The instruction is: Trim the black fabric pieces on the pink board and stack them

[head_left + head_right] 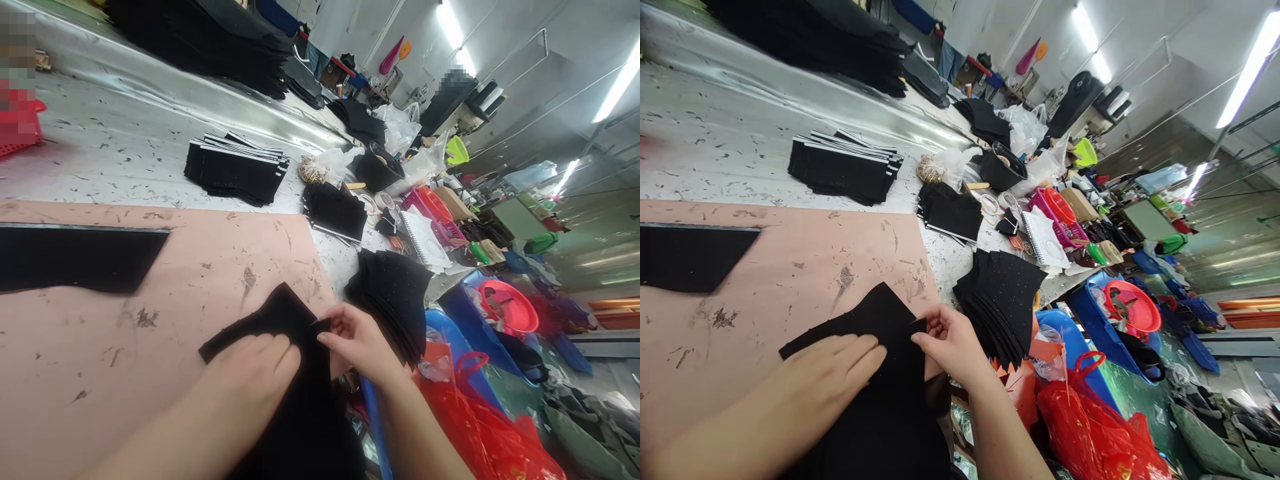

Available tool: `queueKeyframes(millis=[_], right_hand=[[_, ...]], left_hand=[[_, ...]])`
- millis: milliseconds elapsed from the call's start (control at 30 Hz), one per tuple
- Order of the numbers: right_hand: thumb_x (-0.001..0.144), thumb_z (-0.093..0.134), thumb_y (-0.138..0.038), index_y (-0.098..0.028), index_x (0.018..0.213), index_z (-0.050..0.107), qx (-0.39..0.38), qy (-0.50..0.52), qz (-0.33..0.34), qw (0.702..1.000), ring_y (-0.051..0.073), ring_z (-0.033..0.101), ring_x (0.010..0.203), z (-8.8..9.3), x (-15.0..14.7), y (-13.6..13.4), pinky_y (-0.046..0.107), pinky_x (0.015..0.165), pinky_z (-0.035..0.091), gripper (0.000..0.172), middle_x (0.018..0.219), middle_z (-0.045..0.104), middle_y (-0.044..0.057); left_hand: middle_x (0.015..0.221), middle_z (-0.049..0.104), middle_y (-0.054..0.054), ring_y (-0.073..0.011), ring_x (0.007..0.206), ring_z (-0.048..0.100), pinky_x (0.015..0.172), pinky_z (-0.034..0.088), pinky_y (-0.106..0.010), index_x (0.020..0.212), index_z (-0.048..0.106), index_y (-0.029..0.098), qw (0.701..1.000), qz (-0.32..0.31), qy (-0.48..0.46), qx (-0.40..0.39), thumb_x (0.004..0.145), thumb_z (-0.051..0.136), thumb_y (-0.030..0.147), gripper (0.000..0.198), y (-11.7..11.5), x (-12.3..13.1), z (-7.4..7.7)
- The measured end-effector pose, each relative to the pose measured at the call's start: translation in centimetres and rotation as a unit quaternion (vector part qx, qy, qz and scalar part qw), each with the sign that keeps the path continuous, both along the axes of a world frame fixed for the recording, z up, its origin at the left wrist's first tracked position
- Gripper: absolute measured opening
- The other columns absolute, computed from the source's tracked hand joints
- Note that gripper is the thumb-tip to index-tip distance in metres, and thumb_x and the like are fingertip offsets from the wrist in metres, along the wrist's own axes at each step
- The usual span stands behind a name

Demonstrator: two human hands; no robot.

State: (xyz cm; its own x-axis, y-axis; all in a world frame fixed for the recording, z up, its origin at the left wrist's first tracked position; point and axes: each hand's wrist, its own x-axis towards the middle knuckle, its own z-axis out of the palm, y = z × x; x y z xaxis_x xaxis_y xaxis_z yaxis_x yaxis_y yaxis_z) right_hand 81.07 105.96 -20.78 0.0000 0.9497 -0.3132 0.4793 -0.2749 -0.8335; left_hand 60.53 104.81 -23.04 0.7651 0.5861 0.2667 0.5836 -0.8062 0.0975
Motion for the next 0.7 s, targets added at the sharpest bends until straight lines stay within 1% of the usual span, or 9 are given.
queueKeyframes(millis=[100,167,200,233,300,367,400,533,700], right_hand=[[0.067,0.064,-0.02,-0.019,0.068,0.059,0.006,0.045,0.079,0.996,0.016,0.057,0.075,0.8,0.2,-0.6,0.03,0.071,0.046,0.005,0.077,0.06,0.002],[0.068,0.065,-0.023,-0.019,0.067,0.061,-0.007,0.108,0.13,0.986,0.016,0.056,0.077,1.2,0.4,-0.8,0.03,0.071,0.046,0.006,0.078,0.06,0.001],[0.069,0.065,-0.027,-0.019,0.068,0.061,-0.024,0.132,0.132,0.982,0.016,0.056,0.073,1.3,0.5,-0.8,0.029,0.068,0.046,0.009,0.075,0.059,0.001],[0.071,0.065,-0.031,-0.019,0.07,0.061,-0.041,0.143,0.111,0.983,0.015,0.055,0.068,1.2,0.6,-0.7,0.028,0.063,0.046,0.013,0.071,0.058,0.0],[0.071,0.064,-0.037,-0.019,0.072,0.059,-0.048,0.122,0.02,0.991,0.013,0.053,0.059,0.7,0.4,-0.5,0.027,0.056,0.045,0.018,0.065,0.055,-0.002],[0.068,0.065,-0.035,-0.019,0.078,0.058,-0.024,0.079,-0.067,0.994,0.013,0.053,0.054,-0.1,0.1,-0.2,0.027,0.055,0.046,0.02,0.06,0.053,-0.004],[0.066,0.066,-0.032,-0.02,0.081,0.056,-0.008,0.061,-0.09,0.994,0.013,0.054,0.054,-0.5,0.0,0.0,0.028,0.057,0.046,0.022,0.059,0.053,-0.005],[0.065,0.064,-0.027,-0.022,0.087,0.047,0.012,0.035,-0.104,0.994,0.013,0.054,0.051,-1.3,-0.5,0.1,0.028,0.055,0.044,0.029,0.056,0.054,-0.008],[0.066,0.063,-0.025,-0.023,0.084,0.043,-0.001,0.004,-0.082,0.997,0.012,0.052,0.048,-1.0,-0.6,0.2,0.026,0.053,0.04,0.028,0.056,0.054,-0.009]], left_hand=[[0.094,0.065,-0.01,-0.0212,0.081,0.061,0.062,0.041,-0.03,0.112,0.056,0.007,1.0,0.001,0.019,0.013,0.08,0.043,0.007,0.034,0.9,0.8,-0.8],[0.101,0.063,-0.012,-0.0232,0.085,0.061,0.061,0.042,-0.031,0.109,0.057,0.008,1.0,0.005,0.022,0.007,0.08,0.044,0.008,0.032,1.2,1.1,-1.4],[0.103,0.062,-0.012,-0.0234,0.087,0.061,0.062,0.043,-0.031,0.107,0.058,0.009,1.0,0.006,0.023,0.001,0.081,0.045,0.008,0.03,1.2,1.2,-1.5],[0.105,0.062,-0.012,-0.0232,0.088,0.061,0.063,0.043,-0.031,0.105,0.059,0.01,1.0,0.004,0.023,-0.004,0.081,0.045,0.008,0.028,1.3,1.2,-1.6],[0.106,0.062,-0.012,-0.0223,0.087,0.061,0.065,0.044,-0.031,0.102,0.06,0.012,1.0,-0.004,0.02,-0.012,0.081,0.044,0.007,0.027,1.3,1.1,-1.5],[0.106,0.062,-0.013,-0.022,0.085,0.062,0.065,0.045,-0.031,0.1,0.061,0.012,1.0,-0.005,0.02,-0.015,0.083,0.043,0.007,0.026,1.3,1.0,-1.3],[0.106,0.063,-0.013,-0.0219,0.085,0.062,0.066,0.045,-0.031,0.1,0.061,0.012,1.0,-0.004,0.016,-0.011,0.084,0.041,0.007,0.026,1.3,1.0,-1.2],[0.106,0.064,-0.014,-0.0216,0.088,0.062,0.071,0.045,-0.032,0.104,0.061,0.01,1.0,-0.002,-0.008,0.011,0.087,0.035,0.007,0.031,1.2,0.8,-1.3],[0.108,0.065,-0.012,-0.0211,0.089,0.062,0.072,0.044,-0.031,0.107,0.06,0.01,0.999,0.003,-0.029,0.022,0.088,0.036,0.009,0.031,1.0,0.5,-1.8]])
